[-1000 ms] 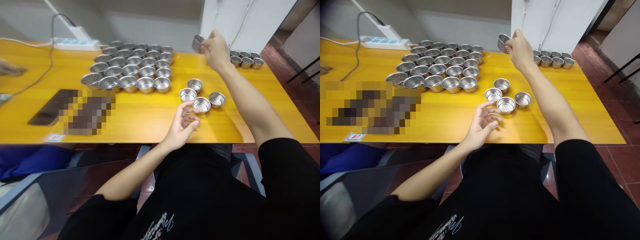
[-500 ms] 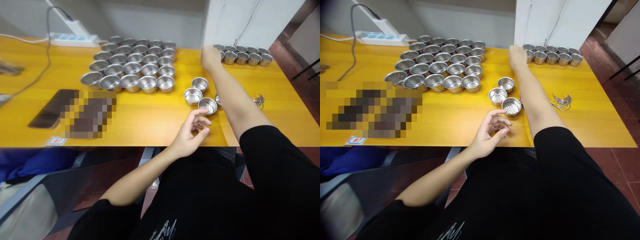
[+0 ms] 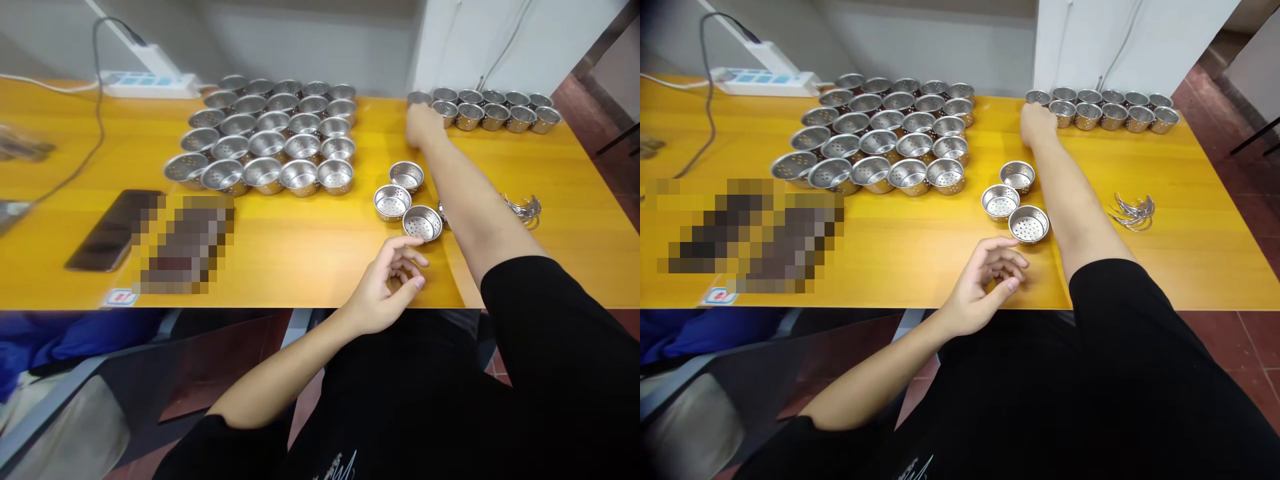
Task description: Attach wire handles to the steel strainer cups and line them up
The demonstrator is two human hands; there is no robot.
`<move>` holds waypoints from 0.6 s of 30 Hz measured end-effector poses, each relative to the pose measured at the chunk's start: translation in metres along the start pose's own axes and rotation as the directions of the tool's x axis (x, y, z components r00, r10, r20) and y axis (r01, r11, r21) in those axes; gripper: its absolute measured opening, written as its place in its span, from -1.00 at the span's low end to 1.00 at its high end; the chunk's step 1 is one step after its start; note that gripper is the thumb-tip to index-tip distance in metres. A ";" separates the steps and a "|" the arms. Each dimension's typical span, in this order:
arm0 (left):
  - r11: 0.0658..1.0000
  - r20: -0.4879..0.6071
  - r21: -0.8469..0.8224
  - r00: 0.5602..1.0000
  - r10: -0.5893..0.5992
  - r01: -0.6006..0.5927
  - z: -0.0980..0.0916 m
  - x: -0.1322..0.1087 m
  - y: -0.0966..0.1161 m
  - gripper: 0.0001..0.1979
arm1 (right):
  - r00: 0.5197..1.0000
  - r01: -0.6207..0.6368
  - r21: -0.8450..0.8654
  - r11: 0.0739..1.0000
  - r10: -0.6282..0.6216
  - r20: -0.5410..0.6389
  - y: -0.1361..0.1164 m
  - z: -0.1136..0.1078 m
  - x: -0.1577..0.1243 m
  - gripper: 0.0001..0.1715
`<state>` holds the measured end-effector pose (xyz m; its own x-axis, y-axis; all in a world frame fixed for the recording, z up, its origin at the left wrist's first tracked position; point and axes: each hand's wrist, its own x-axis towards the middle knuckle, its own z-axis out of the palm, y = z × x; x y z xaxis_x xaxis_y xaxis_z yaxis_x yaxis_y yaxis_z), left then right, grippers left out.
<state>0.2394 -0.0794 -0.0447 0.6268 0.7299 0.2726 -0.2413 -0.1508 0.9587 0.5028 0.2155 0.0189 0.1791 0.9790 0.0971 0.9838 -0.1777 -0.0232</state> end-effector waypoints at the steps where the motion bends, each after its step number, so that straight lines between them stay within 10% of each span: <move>1: 1.000 0.002 -0.001 1.000 -0.005 0.005 0.000 0.000 0.000 -0.52 | 1.000 -0.007 0.003 1.000 0.007 0.011 -0.001 0.000 0.001 -0.45; 18: 0.998 0.021 -0.006 0.998 -0.065 0.065 -0.003 0.000 0.003 -0.58 | 0.982 -0.147 0.116 0.982 0.131 0.133 -0.009 0.004 0.023 -0.31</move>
<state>0.2367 -0.0777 -0.0416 0.6563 0.7243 0.2114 -0.2048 -0.0987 0.9738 0.4980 0.2401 0.0174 0.3043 0.9518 -0.0396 0.9396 -0.3067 -0.1521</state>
